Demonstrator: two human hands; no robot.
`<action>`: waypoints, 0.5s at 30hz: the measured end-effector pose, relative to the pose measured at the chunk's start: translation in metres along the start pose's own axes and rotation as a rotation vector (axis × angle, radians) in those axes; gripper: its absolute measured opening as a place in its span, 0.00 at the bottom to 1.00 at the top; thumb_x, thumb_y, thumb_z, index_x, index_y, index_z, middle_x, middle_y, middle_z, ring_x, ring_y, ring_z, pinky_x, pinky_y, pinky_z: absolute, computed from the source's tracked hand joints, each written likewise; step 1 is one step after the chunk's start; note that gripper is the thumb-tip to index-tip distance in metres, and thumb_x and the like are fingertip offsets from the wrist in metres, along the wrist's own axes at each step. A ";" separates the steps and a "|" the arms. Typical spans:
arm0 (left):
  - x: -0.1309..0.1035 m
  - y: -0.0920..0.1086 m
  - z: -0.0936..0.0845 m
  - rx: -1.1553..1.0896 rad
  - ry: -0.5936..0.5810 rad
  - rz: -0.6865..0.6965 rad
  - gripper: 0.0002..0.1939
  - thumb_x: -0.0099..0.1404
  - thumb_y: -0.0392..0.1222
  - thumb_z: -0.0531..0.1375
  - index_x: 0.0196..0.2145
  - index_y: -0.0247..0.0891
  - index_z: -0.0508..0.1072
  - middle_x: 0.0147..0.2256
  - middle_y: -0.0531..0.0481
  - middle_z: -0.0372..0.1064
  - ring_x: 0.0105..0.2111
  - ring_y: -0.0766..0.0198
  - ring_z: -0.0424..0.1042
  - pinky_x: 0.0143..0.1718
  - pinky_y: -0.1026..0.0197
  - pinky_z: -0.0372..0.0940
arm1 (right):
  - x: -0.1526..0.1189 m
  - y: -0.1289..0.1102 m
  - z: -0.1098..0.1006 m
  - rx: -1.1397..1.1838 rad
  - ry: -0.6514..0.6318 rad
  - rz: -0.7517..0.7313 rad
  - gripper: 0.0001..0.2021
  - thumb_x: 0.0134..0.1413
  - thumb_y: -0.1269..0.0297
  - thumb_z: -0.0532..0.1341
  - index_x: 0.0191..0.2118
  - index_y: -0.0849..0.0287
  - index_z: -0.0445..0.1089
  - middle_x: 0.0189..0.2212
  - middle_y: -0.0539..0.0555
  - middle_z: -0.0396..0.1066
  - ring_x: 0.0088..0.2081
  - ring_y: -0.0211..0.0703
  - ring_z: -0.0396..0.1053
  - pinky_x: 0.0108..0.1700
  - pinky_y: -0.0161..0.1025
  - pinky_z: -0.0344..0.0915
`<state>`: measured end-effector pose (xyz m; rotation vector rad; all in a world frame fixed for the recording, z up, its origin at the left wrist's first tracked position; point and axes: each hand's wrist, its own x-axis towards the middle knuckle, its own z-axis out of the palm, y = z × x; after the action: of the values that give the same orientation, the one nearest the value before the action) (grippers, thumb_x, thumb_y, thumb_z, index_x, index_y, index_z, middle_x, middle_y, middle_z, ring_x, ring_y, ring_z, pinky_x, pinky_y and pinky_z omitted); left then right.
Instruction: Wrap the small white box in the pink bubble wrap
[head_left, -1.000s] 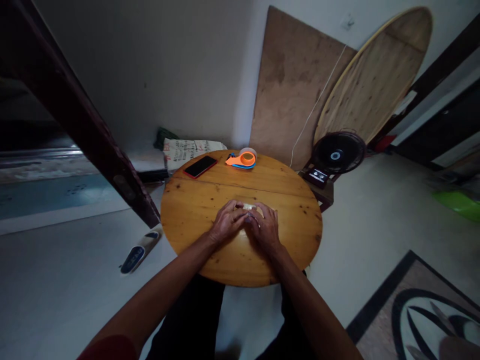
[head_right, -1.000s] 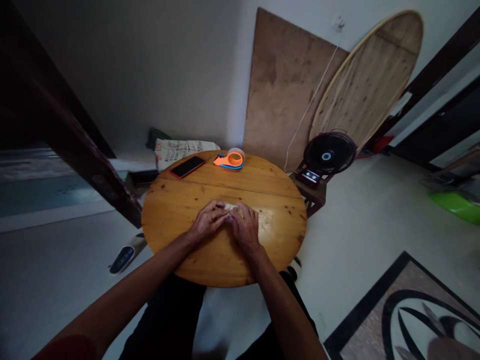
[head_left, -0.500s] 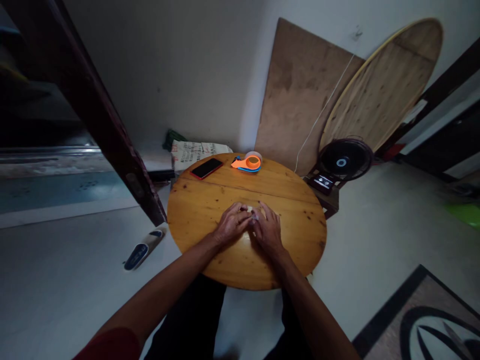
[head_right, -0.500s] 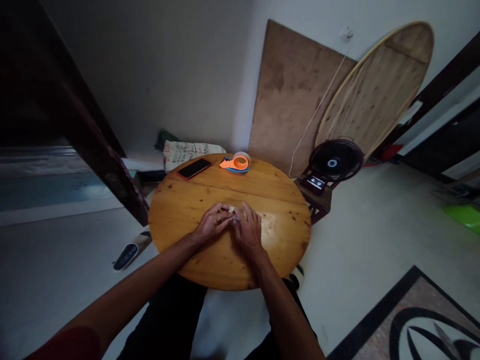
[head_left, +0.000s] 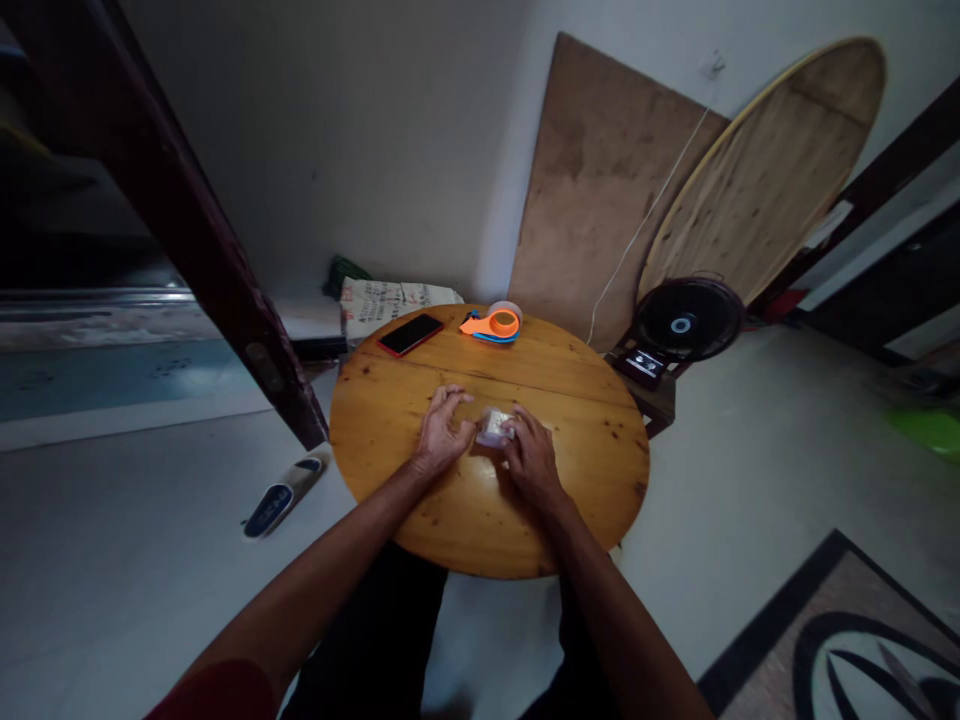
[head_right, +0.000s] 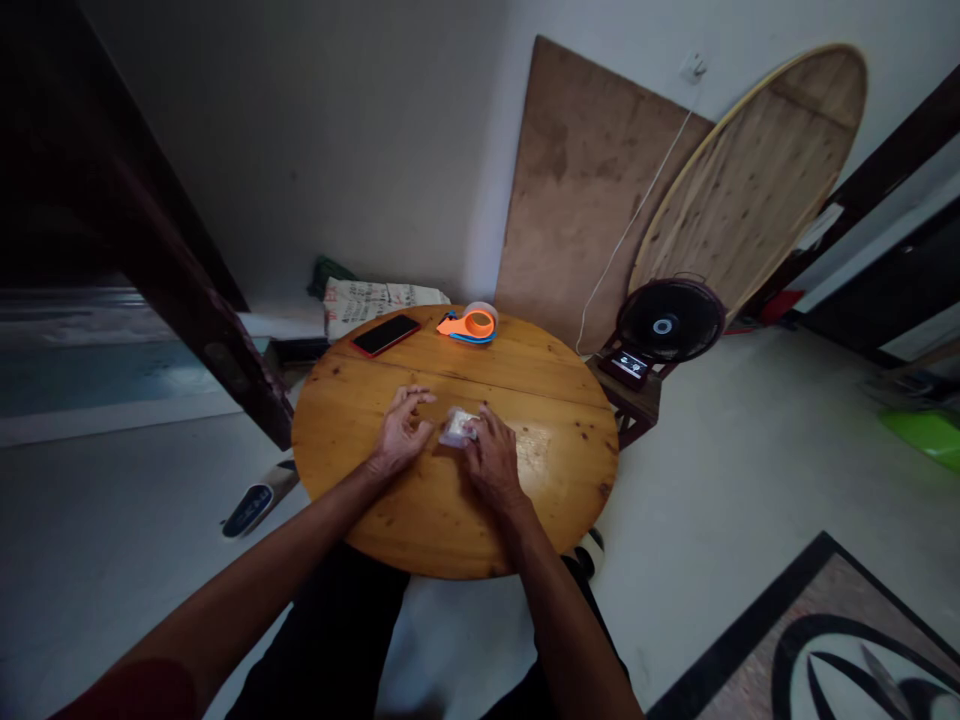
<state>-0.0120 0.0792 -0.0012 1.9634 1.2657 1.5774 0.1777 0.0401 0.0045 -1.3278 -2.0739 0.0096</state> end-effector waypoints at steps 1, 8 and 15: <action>0.001 -0.002 0.000 0.003 0.010 -0.013 0.18 0.53 0.31 0.57 0.43 0.39 0.70 0.47 0.44 0.63 0.51 0.56 0.66 0.51 0.53 0.67 | 0.000 0.000 0.000 0.017 -0.004 0.004 0.12 0.61 0.66 0.54 0.49 0.57 0.67 0.59 0.62 0.61 0.60 0.51 0.59 0.57 0.52 0.58; -0.001 -0.006 0.005 0.014 -0.037 -0.028 0.14 0.54 0.31 0.57 0.39 0.38 0.71 0.49 0.43 0.62 0.53 0.57 0.65 0.53 0.55 0.65 | 0.005 0.003 -0.002 0.054 0.008 -0.019 0.10 0.59 0.64 0.56 0.45 0.59 0.69 0.65 0.64 0.50 0.63 0.55 0.55 0.59 0.55 0.59; -0.004 -0.010 0.005 -0.075 -0.249 -0.096 0.36 0.54 0.33 0.60 0.61 0.38 0.60 0.59 0.40 0.59 0.60 0.51 0.59 0.62 0.46 0.57 | 0.015 0.006 -0.013 0.135 -0.094 -0.069 0.08 0.58 0.67 0.56 0.43 0.56 0.68 0.59 0.61 0.62 0.62 0.51 0.57 0.61 0.55 0.58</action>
<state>-0.0115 0.0829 -0.0122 1.9497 1.1650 1.2705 0.1855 0.0507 0.0208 -1.1938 -2.1562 0.1820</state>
